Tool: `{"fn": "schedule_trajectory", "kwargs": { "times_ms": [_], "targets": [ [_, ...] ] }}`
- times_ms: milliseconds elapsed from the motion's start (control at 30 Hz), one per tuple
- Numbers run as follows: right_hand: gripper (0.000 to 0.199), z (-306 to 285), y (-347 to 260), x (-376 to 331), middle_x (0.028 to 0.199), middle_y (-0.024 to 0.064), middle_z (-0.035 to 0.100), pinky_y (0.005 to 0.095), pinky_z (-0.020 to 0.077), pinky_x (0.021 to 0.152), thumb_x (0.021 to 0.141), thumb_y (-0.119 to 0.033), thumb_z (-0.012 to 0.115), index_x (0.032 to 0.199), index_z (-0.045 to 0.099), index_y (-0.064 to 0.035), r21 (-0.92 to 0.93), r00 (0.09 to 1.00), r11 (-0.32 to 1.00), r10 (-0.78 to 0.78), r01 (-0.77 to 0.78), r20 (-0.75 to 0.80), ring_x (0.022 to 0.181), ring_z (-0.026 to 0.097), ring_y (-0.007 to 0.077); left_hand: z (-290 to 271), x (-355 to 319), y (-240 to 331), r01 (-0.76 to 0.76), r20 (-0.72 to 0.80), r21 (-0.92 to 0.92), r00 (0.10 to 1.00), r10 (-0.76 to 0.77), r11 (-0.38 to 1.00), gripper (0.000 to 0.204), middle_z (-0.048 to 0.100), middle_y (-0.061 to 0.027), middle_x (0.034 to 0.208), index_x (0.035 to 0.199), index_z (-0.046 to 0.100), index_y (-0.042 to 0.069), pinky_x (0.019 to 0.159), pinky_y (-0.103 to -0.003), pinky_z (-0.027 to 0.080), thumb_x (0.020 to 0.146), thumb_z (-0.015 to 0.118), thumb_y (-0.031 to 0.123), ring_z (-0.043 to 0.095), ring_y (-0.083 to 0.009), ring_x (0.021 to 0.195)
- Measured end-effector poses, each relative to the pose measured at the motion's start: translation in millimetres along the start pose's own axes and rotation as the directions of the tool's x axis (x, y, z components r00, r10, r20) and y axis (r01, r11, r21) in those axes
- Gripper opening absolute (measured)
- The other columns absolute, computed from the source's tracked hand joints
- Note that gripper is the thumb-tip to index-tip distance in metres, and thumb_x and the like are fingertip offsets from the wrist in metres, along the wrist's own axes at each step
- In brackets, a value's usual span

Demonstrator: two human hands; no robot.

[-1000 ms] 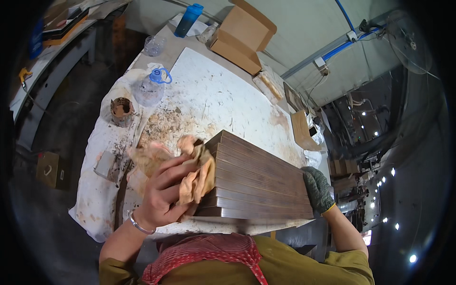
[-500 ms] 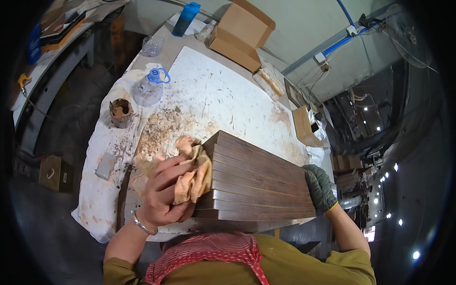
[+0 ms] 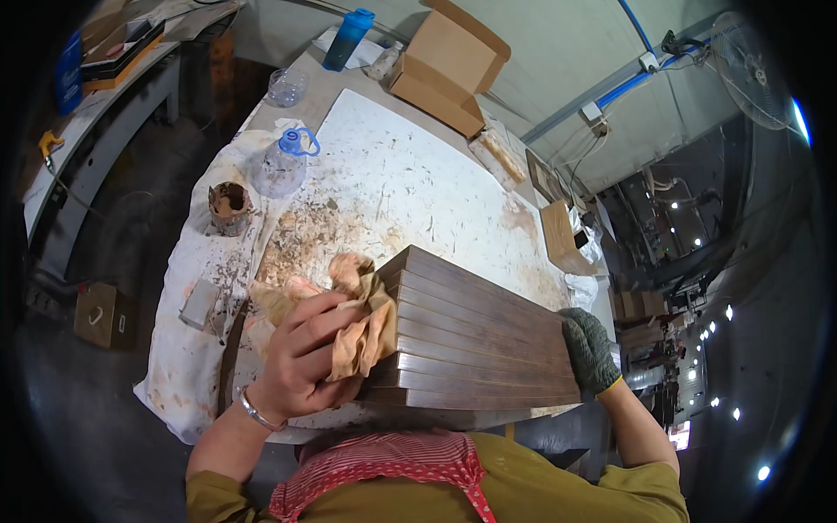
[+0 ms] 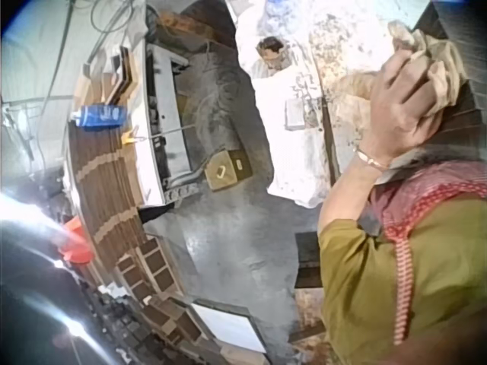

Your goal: Staining and wiping wooden furniture components with a cloth and liquid stain.

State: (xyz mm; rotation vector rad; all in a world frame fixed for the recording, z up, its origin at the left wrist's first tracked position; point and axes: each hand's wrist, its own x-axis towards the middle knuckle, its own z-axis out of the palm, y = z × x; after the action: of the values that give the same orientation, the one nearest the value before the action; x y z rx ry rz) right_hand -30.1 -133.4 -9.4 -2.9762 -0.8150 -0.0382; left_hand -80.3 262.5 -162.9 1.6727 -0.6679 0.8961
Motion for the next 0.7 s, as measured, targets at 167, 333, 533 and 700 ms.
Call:
{"fn": "schedule_trajectory", "kwargs": {
  "times_ms": [167, 333, 533, 700],
  "targets": [
    [0.023, -4, -15, 8, 0.109, 0.0241, 0.057, 0.046, 0.0434, 0.088, 0.095, -0.009, 0.042, 0.111, 0.055, 0.0019, 0.107, 0.982, 0.979, 0.167, -0.176, 0.086, 0.099, 0.054, 0.0415, -1, 0, 3, 0.042, 0.009, 0.007, 0.999, -0.042, 0.999, 0.037, 0.057, -0.0082, 0.119, 0.102, 0.064, 0.008, 0.091, -0.042, 0.046, 0.066, 0.072, 0.01, 0.053, -0.0322, 0.111],
    [0.026, 1, -7, 5, 0.104, 0.0232, 0.059, 0.0441, 0.0426, 0.088, 0.095, -0.015, 0.042, 0.106, 0.057, 0.0039, 0.035, 1.0, 0.999, 0.005, -0.005, -0.009, 0.096, 0.055, 0.0404, -2, -2, -2, 0.009, 0.01, 0.0, 1.0, -0.009, 1.0, 0.039, 0.058, -0.0119, 0.118, 0.105, 0.064, 0.004, 0.093, -0.044, 0.045, 0.067, 0.071, 0.008, 0.054, -0.0333, 0.11],
    [0.027, -1, -14, 8, 0.103, 0.0237, 0.059, 0.0432, 0.0427, 0.087, 0.096, -0.015, 0.041, 0.105, 0.057, 0.0047, 0.094, 0.993, 0.989, 0.118, -0.117, -0.005, 0.096, 0.055, 0.0401, 16, -2, -5, 0.023, -0.078, -0.265, 0.996, -0.045, 0.964, 0.027, 0.057, -0.0136, 0.12, 0.099, 0.064, 0.004, 0.095, -0.046, 0.042, 0.083, 0.063, 0.026, 0.051, -0.0354, 0.116],
    [0.031, 2, -7, 6, 0.101, 0.0233, 0.06, 0.0426, 0.0422, 0.087, 0.096, -0.02, 0.041, 0.102, 0.059, 0.0047, 0.051, 0.999, 0.999, 0.004, -0.002, -0.041, 0.097, 0.055, 0.0387, 0, 82, 10, -0.197, 0.157, -0.172, 0.962, 0.224, 0.965, 0.027, 0.057, -0.0128, 0.119, 0.102, 0.063, 0.007, 0.095, -0.045, 0.04, 0.087, 0.06, 0.028, 0.05, -0.034, 0.118]
  ]
}}
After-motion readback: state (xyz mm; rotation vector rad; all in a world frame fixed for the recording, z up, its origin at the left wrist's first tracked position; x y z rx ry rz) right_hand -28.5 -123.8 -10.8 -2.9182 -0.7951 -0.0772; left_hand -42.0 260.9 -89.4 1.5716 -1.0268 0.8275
